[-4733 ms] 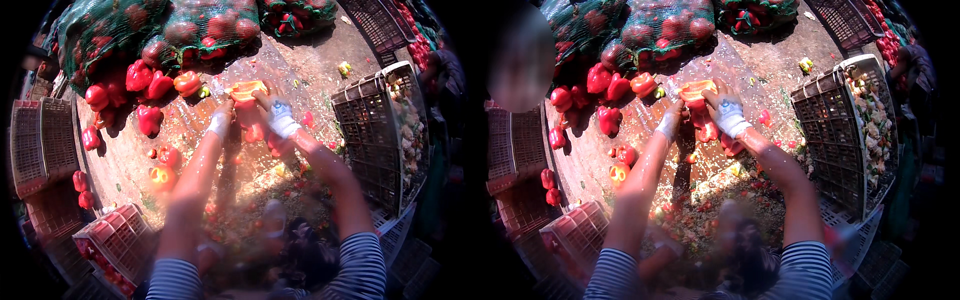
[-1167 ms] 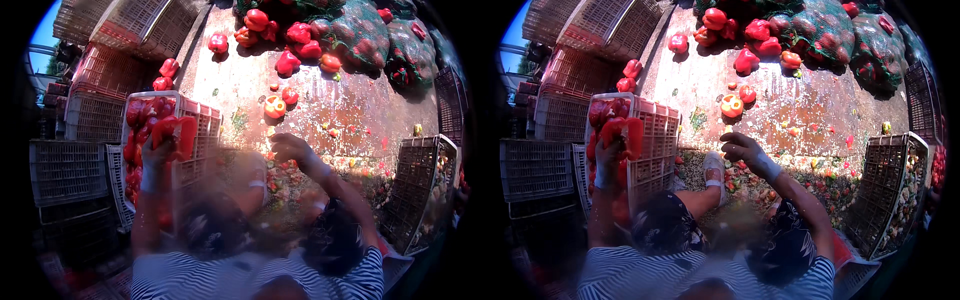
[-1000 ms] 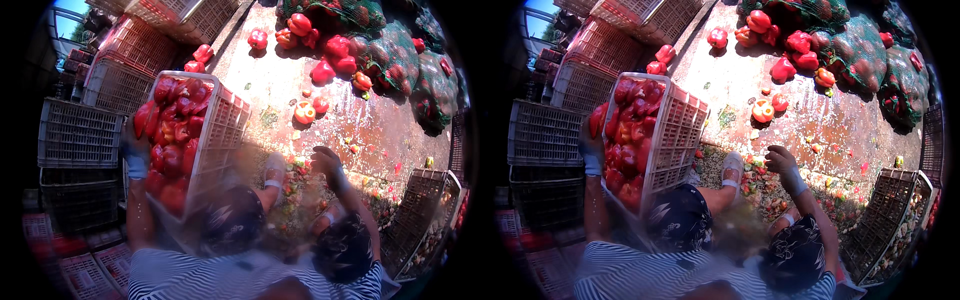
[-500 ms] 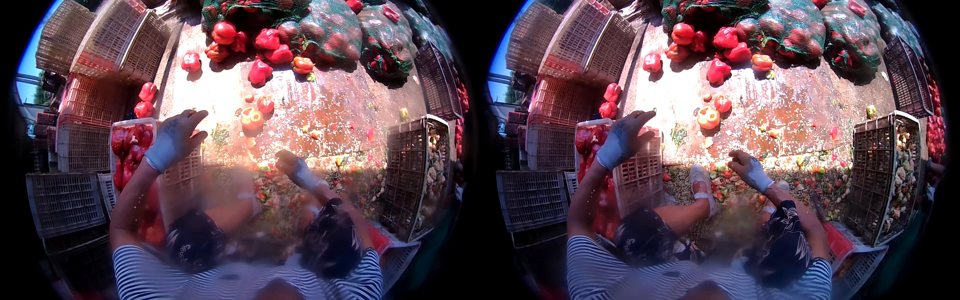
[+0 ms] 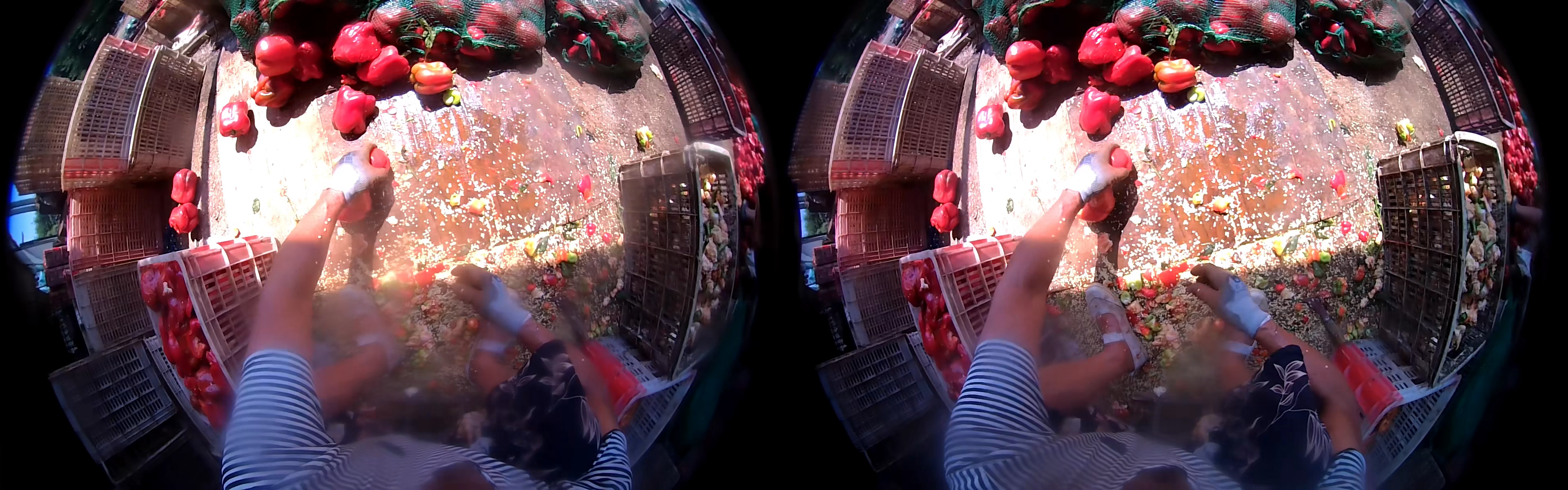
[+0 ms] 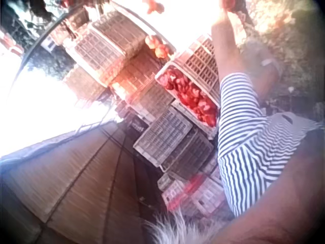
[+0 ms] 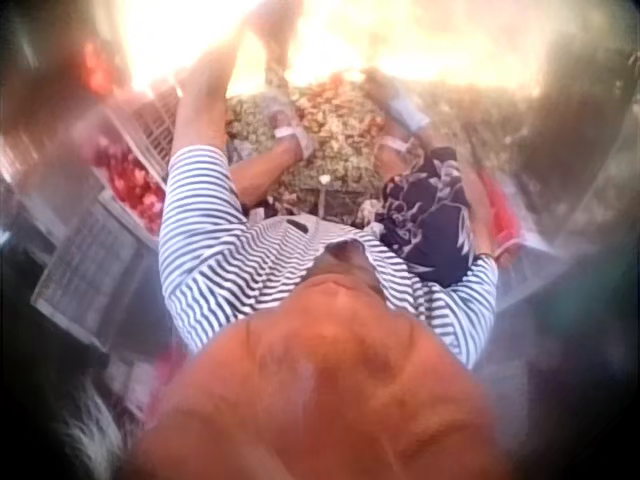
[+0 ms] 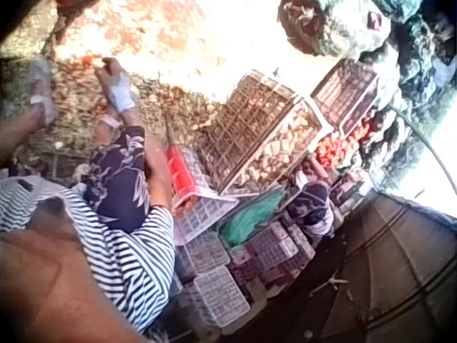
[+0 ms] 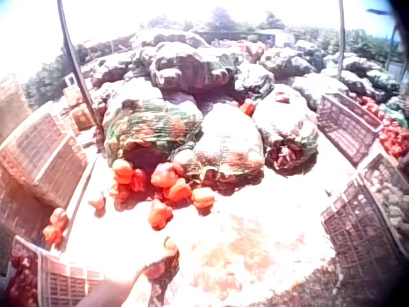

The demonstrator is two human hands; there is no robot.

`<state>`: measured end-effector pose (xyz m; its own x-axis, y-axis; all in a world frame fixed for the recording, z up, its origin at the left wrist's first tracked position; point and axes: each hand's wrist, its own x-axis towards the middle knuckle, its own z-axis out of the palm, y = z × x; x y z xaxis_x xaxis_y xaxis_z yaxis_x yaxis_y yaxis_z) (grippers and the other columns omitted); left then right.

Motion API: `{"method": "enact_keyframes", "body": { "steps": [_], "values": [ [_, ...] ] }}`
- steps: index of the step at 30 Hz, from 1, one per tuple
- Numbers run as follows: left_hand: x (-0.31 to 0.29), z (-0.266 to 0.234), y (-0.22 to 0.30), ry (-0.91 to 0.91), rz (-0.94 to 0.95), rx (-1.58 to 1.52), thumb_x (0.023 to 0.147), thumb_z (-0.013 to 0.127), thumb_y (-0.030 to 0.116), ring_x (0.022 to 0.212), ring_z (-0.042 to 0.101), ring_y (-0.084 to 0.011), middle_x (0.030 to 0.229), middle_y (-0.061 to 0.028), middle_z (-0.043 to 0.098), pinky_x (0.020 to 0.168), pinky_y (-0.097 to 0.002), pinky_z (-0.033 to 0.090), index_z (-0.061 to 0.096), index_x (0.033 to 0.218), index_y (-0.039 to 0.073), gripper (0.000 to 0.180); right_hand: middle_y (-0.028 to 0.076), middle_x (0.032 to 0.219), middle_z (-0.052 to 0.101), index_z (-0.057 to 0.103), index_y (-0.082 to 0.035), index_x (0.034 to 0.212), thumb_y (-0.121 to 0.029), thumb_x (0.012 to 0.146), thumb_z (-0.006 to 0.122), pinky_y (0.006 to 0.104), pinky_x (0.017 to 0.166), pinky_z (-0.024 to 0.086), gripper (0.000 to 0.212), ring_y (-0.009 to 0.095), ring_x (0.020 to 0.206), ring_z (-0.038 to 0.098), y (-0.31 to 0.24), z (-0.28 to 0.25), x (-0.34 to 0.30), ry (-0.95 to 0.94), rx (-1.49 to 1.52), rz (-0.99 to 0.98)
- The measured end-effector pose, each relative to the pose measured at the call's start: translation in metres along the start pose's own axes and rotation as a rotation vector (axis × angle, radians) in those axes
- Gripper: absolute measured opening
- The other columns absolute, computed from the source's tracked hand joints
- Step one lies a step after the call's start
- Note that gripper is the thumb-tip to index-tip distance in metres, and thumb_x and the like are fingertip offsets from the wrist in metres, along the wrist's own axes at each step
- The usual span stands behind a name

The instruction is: The person sorts red peppers by hand, picking them up from the ground and placing them into a white plastic crate.

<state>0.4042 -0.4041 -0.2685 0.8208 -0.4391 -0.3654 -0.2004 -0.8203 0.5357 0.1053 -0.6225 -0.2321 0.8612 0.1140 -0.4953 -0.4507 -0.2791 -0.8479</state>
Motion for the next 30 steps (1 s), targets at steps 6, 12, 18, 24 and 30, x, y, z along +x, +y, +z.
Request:
{"method": "enact_keyframes", "body": {
  "steps": [6, 12, 18, 24, 30],
  "values": [
    [-0.053, 0.029, 0.028, -0.336, -0.154, -1.565, 0.098, 0.055, 0.035, 0.066, 0.054, -0.0117, 0.097, -0.0066, 0.065, 0.052, -0.0221, 0.04, 0.059, 0.117, 0.007, 0.035, 0.02, 0.125, 0.057, 0.043, -0.006, 0.139, -0.033, 0.091, 0.066, 0.0388, 0.09, 0.05, 0.06, 0.03, 0.108, 0.062, 0.006, -0.011, 0.027, 0.307, -0.075, -0.234],
    [-0.114, 0.092, 0.103, -0.237, 0.036, -1.43, 0.098, 0.056, 0.043, 0.081, 0.061, -0.0132, 0.114, -0.0097, 0.063, 0.062, -0.0231, 0.048, 0.05, 0.134, 0.006, 0.052, 0.022, 0.138, 0.05, 0.033, -0.002, 0.147, -0.039, 0.085, 0.074, 0.0394, 0.102, 0.045, 0.083, 0.031, 0.127, 0.052, -0.047, -0.042, 0.033, 0.121, 0.461, -0.189],
    [-0.135, 0.086, 0.144, -0.288, -0.005, -1.193, 0.094, 0.06, 0.039, 0.066, 0.056, -0.0065, 0.091, -0.0013, 0.063, 0.054, -0.0216, 0.044, 0.051, 0.133, 0.006, 0.052, 0.018, 0.131, 0.055, 0.044, -0.01, 0.136, -0.048, 0.089, 0.064, 0.0425, 0.093, 0.048, 0.064, 0.036, 0.115, 0.059, -0.039, -0.04, 0.017, 0.355, -0.071, -0.231],
    [-0.147, 0.076, 0.15, -0.256, 0.304, -0.79, 0.091, 0.057, 0.003, 0.081, 0.063, -0.0096, 0.103, -0.0019, 0.063, 0.064, -0.0244, 0.05, 0.058, 0.126, 0.006, 0.036, 0.014, 0.108, 0.065, 0.053, -0.014, 0.121, -0.043, 0.091, 0.061, 0.0427, 0.08, 0.052, 0.043, 0.036, 0.095, 0.066, -0.047, -0.045, 0.01, 0.415, -0.184, -0.411],
    [-0.141, 0.123, 0.144, -0.068, 0.143, -1.147, 0.095, 0.065, 0.024, 0.061, 0.046, 0.0006, 0.101, 0.0031, 0.064, 0.05, -0.0162, 0.033, 0.042, 0.146, 0.007, 0.058, 0.018, 0.101, 0.066, 0.054, -0.01, 0.122, -0.046, 0.093, 0.058, 0.0424, 0.077, 0.052, 0.046, 0.036, 0.092, 0.067, -0.031, -0.024, 0.01, 0.531, 0.012, -0.233]
  ]
}}
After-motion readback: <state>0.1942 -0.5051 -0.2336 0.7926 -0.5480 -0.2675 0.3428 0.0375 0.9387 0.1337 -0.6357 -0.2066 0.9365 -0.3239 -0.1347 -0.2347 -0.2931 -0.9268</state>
